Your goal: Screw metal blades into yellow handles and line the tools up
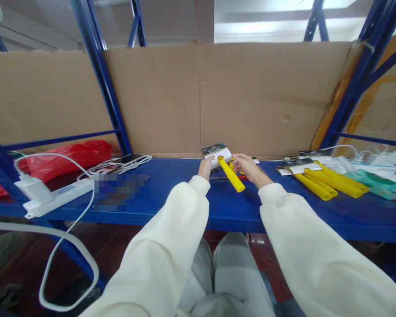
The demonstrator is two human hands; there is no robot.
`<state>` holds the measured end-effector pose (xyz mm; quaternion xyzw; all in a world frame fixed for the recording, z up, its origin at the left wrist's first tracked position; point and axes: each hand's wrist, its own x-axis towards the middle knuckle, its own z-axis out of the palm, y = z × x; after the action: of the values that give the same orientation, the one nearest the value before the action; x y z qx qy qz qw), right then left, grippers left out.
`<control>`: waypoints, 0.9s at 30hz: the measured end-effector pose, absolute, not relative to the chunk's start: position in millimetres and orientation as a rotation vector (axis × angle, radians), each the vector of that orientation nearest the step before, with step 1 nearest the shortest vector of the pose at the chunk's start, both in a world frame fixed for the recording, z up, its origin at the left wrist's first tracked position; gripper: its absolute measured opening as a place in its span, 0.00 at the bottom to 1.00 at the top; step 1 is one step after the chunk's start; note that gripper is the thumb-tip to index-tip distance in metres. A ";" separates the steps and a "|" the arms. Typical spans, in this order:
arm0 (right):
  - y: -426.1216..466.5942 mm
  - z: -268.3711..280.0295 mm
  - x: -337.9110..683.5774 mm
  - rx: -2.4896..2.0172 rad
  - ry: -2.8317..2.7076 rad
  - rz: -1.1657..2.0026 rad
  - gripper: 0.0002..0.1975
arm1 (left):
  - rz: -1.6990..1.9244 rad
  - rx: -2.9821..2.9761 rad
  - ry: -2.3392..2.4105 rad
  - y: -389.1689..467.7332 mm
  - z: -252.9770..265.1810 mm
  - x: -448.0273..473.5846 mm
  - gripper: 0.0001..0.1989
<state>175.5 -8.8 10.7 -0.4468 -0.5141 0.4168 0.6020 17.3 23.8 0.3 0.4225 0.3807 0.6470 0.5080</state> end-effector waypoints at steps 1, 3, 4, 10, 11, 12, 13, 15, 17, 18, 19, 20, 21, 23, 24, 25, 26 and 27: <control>-9.6 11.2 175.6 -1.020 -1.185 0.984 0.06 | 1.552 1.006 0.967 22.9 0.9 17.5 0.05; -10.2 11.9 176.1 -1.000 -1.177 1.010 0.09 | 1.548 0.960 1.024 21.8 1.9 17.4 0.05; -10.2 12.3 176.3 -0.991 -1.175 1.022 0.11 | 1.552 0.953 1.017 21.8 2.1 17.1 0.05; -11.3 14.0 176.2 -1.003 -1.188 1.115 0.12 | 1.521 0.938 0.953 23.1 3.0 16.5 0.08; -12.0 14.2 175.9 -1.014 -1.191 1.121 0.11 | 1.508 0.931 0.929 21.7 4.0 17.1 0.09; -12.6 14.3 175.4 -1.021 -1.191 1.125 0.09 | 1.494 0.921 0.894 19.7 5.4 17.9 0.11; -13.2 14.4 175.0 -1.026 -1.189 1.127 0.08 | 1.479 0.910 0.853 17.4 6.9 18.6 0.13; -14.0 14.5 174.5 -1.025 -1.181 1.119 0.07 | 1.451 0.883 0.776 12.6 10.2 19.0 0.17; -14.5 14.5 174.6 -1.012 -1.187 1.111 0.09 | 1.448 0.844 0.738 9.4 13.1 16.6 0.19; -14.6 14.5 174.9 -1.004 -1.195 1.111 0.10 | 1.460 0.816 0.748 8.7 14.2 14.3 0.20; -14.8 14.5 175.4 -0.993 -1.206 1.111 0.11 | 1.477 0.782 0.778 8.7 15.1 11.4 0.20; -15.1 14.5 175.9 -0.980 -1.223 1.112 0.12 | 1.499 0.747 0.819 9.2 15.8 8.1 0.20; -15.4 14.6 176.4 -0.964 -1.244 1.114 0.14 | 1.524 0.707 0.863 10.0 16.3 4.6 0.21; -16.5 15.0 177.1 -0.934 -1.282 1.110 0.16 | 1.582 0.634 0.927 12.2 16.8 -1.8 0.22; -17.0 15.5 177.3 -0.920 -1.294 1.106 0.17 | 1.613 0.603 0.951 13.3 16.9 -4.4 0.22; -17.5 16.2 177.4 -0.905 -1.298 1.104 0.17 | 1.643 0.580 0.972 14.3 16.9 -6.7 0.21; -17.7 17.0 177.6 -0.892 -1.297 1.102 0.18 | 1.669 0.564 0.995 15.2 16.7 -8.4 0.20; -17.6 18.1 178.0 -0.880 -1.290 1.096 0.19 | 1.691 0.560 1.017 16.1 16.5 -9.7 0.18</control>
<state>178.0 -17.6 18.1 -0.3762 -0.5517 0.4687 0.5783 -9.7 16.1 16.5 0.2333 0.4240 0.7050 0.5185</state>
